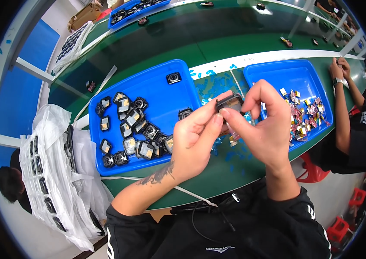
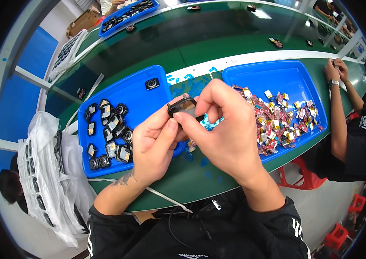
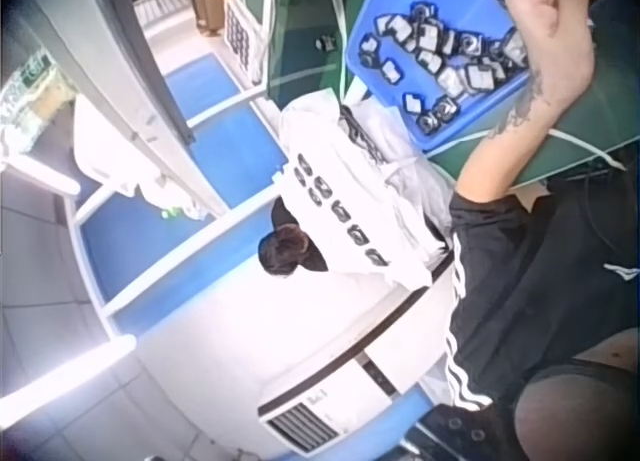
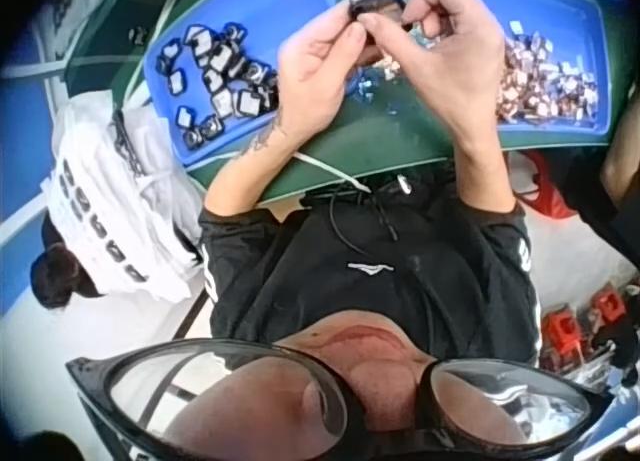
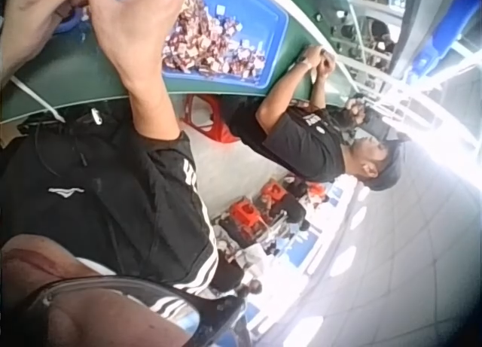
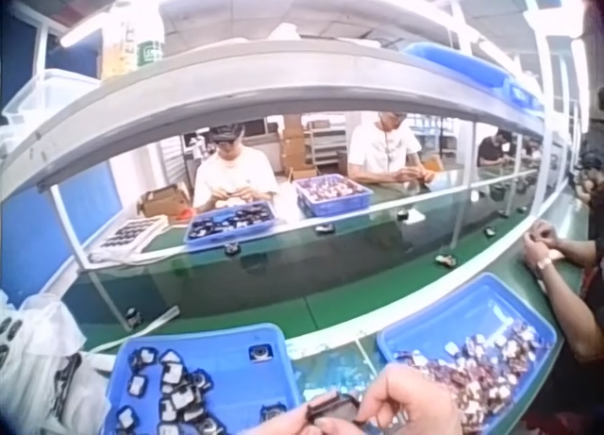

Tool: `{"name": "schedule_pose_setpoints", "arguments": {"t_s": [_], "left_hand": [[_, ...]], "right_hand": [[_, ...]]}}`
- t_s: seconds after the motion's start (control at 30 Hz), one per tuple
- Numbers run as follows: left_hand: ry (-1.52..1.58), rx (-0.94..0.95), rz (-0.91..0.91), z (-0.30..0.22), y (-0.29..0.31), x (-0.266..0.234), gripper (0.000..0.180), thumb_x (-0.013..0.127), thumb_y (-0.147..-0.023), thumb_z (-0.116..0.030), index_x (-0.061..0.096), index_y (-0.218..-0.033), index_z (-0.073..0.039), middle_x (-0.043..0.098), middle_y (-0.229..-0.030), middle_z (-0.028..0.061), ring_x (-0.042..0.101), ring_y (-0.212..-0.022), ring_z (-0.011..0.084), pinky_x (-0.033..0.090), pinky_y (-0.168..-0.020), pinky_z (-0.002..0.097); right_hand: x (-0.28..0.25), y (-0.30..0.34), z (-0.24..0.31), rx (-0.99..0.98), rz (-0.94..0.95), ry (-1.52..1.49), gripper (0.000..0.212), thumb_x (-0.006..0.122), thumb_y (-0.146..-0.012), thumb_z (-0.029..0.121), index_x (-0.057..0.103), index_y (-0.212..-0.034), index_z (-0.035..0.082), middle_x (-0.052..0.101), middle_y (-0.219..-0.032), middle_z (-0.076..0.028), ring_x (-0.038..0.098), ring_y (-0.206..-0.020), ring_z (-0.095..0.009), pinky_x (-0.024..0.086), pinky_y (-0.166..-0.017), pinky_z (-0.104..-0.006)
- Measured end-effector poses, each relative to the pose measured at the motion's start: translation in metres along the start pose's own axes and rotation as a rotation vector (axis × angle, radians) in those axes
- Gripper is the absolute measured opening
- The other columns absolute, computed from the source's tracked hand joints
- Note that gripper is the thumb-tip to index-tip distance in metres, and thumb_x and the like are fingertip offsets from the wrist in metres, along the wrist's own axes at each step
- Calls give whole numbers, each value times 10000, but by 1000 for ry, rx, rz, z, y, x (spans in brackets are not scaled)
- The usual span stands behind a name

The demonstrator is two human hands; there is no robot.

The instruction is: Assembling small electronic components into frames on an assembly line.

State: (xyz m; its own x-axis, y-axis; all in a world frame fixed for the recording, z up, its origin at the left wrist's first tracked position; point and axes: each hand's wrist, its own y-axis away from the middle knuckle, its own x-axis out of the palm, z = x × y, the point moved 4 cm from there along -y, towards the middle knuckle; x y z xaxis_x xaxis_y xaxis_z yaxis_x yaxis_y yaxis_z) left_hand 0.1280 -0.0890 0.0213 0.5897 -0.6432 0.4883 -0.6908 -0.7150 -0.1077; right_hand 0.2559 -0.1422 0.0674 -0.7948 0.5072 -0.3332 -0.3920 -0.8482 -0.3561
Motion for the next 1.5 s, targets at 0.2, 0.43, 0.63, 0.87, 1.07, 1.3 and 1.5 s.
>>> {"name": "schedule_pose_setpoints", "arguments": {"t_s": [0.2, 0.43, 0.63, 0.87, 1.07, 1.3, 1.5], "left_hand": [[28, 6, 36, 3, -1, 1, 384, 420, -1030, -56, 419, -1382, 98, 560, -1305, 169, 586, -1138, 201, 533, -947, 355], [-17, 47, -57, -1, -4, 0, 392, 443, -1022, -52, 424, -1394, 67, 571, -1294, 150, 591, -1131, 182, 524, -950, 327], [-61, 151, -118, -11, -5, -1, 384, 463, -1004, -14, 436, -1385, 32, 576, -1277, 148, 582, -1136, 168, 497, -943, 293], [-876, 355, 116, -48, -6, 2, 342, 483, -909, 101, 662, -1178, -9, 662, -1152, 147, 648, -1032, 205, 498, -861, 274], [-900, 421, 107, -44, -3, 4, 367, 526, -857, 125, 660, -1176, 4, 651, -1166, 170, 668, -1014, 249, 520, -843, 291], [-1259, 657, 105, -43, -6, 7, 318, 688, -779, 82, 683, -1087, 4, 658, -1147, 146, 692, -950, 268, 577, -751, 314], [-1344, 740, 109, -44, -6, 2, 264, 730, -752, 42, 698, -1010, -1, 689, -1055, 136, 704, -877, 262, 582, -731, 311]], "right_hand": [[-1, -2, -9, -141, -77, 22, 342, 791, -671, 14, 459, -748, 44, 474, -696, -41, 461, -643, -161, 420, -610, -298], [4, -2, -17, -89, -50, -44, 238, 762, -753, 9, 545, -851, 14, 545, -777, -36, 538, -733, -131, 475, -681, -267], [6, 16, -19, 111, 101, -303, 243, 725, -815, -26, 601, -1024, -17, 628, -935, -40, 626, -858, -90, 535, -771, -237], [-3, 18, -18, 33, 64, -345, 185, 684, -848, -57, 615, -1016, -26, 652, -930, -40, 643, -843, -82, 532, -764, -219], [-3, 14, -12, -27, 50, -171, 123, 680, -833, -59, 648, -944, -17, 668, -856, -60, 672, -786, -112, 561, -739, -250], [-4, 14, -12, 77, 91, -229, 135, 695, -832, -41, 650, -957, -23, 673, -884, -65, 672, -808, -117, 554, -761, -251], [1, 11, -7, 75, 149, -163, 138, 713, -820, -28, 645, -940, -20, 666, -905, -62, 663, -831, -119, 555, -738, -253]]}}
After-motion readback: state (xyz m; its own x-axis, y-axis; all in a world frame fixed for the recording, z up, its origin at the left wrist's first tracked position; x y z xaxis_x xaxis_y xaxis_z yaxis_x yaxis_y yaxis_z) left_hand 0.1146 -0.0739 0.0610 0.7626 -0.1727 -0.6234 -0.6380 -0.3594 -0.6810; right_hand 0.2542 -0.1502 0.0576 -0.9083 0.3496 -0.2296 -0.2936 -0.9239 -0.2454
